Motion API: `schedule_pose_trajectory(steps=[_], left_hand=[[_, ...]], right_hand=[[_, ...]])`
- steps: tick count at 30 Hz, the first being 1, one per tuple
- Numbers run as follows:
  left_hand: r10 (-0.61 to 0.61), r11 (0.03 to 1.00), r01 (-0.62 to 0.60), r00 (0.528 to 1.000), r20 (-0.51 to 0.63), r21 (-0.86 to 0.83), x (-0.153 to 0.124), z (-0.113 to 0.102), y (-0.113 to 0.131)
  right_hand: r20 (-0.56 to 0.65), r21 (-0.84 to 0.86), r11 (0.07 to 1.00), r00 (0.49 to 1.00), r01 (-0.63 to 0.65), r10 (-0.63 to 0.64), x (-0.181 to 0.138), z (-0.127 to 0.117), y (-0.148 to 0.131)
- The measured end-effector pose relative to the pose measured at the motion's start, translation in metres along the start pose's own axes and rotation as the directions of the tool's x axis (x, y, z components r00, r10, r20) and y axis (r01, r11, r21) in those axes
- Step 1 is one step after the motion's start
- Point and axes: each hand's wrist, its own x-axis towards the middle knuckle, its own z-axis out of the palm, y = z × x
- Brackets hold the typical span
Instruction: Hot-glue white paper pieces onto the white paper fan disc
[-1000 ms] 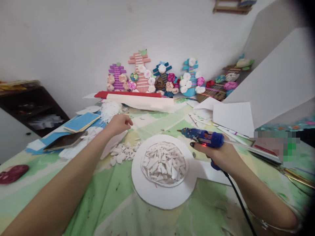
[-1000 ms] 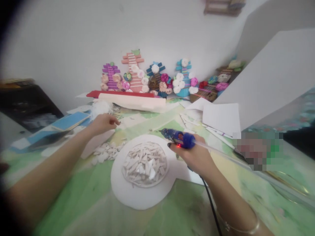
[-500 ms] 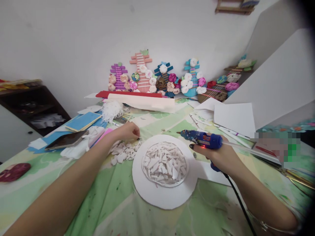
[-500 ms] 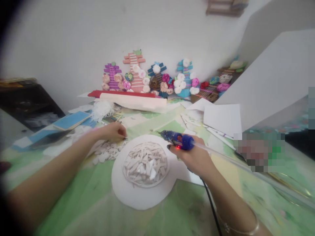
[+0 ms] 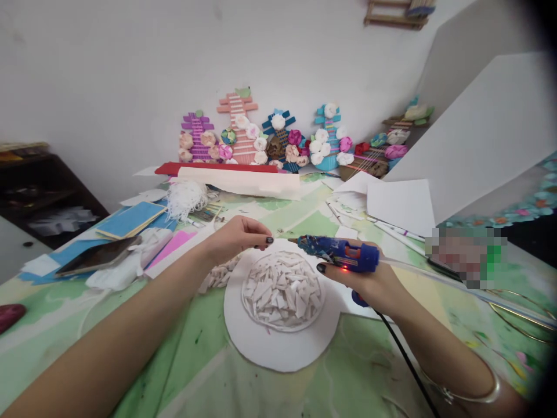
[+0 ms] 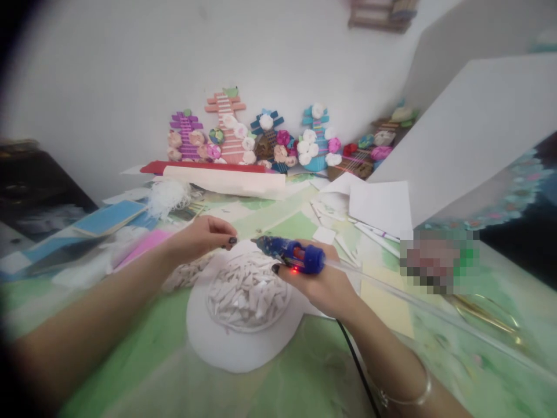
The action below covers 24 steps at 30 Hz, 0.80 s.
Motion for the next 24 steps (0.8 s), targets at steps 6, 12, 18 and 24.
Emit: schedule_pose_trajectory(steps=[6,12,18,24], left_hand=[[0.003,0.995,0.002,0.999,0.052,-0.098,-0.004,0.017,0.001],[0.035,0.994,-0.023,0.993,0.116,-0.106,-0.006,0.022,0.001],[0.029,0.995,-0.019,0.994,0.106,-0.098,-0.006,0.023,0.001],[0.039,0.991,-0.027,0.995,0.095,-0.132,-0.006,0.022,0.001]], right_hand=[[0.016,0.013,1.000,1.000,0.010,-0.010,-0.001,0.000,-0.001],[0.047,0.021,1.000,0.999,0.016,-0.017,-0.001,0.001,0.000],[0.027,-0.007,1.000,1.000,-0.005,0.005,-0.003,0.001,0.000],[0.009,-0.033,0.999,1.000,-0.001,0.001,-0.004,0.000,0.000]])
